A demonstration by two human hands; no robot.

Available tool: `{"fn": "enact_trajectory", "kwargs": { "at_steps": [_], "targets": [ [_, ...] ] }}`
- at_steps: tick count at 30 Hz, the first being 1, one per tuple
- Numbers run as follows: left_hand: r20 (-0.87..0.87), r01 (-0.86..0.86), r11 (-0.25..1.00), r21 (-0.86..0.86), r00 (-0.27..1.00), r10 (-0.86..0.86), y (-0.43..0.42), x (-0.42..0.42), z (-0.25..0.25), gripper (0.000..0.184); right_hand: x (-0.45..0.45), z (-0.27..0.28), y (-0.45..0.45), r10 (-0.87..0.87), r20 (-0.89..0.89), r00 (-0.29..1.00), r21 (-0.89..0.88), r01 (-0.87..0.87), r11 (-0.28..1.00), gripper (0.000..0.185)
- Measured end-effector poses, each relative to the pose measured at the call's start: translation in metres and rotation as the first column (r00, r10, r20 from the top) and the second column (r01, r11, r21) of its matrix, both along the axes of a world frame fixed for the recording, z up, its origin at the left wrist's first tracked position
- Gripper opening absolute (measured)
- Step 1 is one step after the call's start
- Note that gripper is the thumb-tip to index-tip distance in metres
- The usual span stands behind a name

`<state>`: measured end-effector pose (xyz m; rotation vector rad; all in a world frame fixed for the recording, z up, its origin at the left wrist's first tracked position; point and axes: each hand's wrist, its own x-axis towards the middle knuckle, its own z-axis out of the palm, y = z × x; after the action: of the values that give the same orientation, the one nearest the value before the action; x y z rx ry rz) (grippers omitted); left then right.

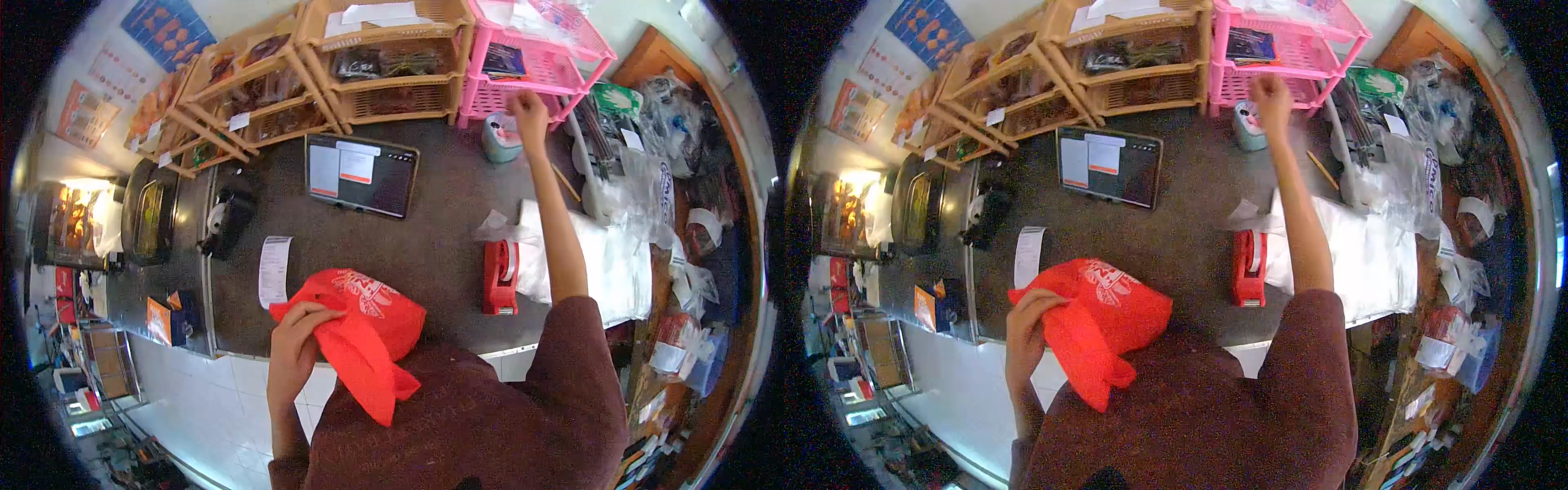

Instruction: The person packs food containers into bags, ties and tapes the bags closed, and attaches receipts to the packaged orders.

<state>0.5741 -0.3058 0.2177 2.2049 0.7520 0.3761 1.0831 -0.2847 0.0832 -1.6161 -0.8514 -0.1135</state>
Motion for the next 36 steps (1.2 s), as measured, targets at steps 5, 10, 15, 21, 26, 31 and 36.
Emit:
{"fn": "enact_trajectory", "kwargs": {
  "at_steps": [5, 10, 15, 21, 26, 31, 36],
  "targets": [
    [-0.031, 0.053, 0.931, 0.361, 0.999, -0.045, -0.008, -0.004, 0.006, 0.027, -0.241, 0.080, -0.031, 0.725, -0.358, 0.588, 0.199, -0.711, 0.674, 0.003],
    [-0.046, 0.059, 0.767, 0.639, 0.998, -0.039, -0.016, -0.018, 0.002, 0.022, -0.348, 0.083, -0.058, 0.837, -0.527, 0.146, 0.412, -0.818, 0.402, 0.006],
    [0.083, -0.022, 0.757, 0.653, 0.996, -0.042, -0.017, -0.029, -0.003, 0.020, -0.370, 0.076, -0.074, 0.847, -0.520, 0.105, 0.335, -0.887, 0.316, 0.006],
    [0.185, 0.011, 0.905, 0.425, 0.978, -0.098, -0.007, -0.037, -0.020, 0.022, -0.372, 0.068, -0.080, 0.834, -0.534, 0.139, 0.319, -0.880, 0.351, 0.005],
    [0.206, -0.040, 0.934, 0.356, 0.978, -0.036, -0.007, -0.039, -0.021, 0.024, -0.369, 0.071, -0.084, 0.809, -0.561, 0.175, 0.275, -0.882, 0.382, 0.005],
    [0.189, -0.039, 0.993, 0.110, 0.982, 0.018, -0.005, -0.040, -0.012, 0.024, -0.361, 0.077, -0.078, 0.835, -0.523, 0.172, 0.201, -0.927, 0.317, 0.006],
    [0.119, -0.155, 0.984, -0.089, 0.979, 0.165, 0.007, -0.043, -0.014, 0.015, -0.360, 0.076, -0.076, 0.859, -0.442, 0.258, 0.164, -0.918, 0.360, 0.009]
  ]
}}
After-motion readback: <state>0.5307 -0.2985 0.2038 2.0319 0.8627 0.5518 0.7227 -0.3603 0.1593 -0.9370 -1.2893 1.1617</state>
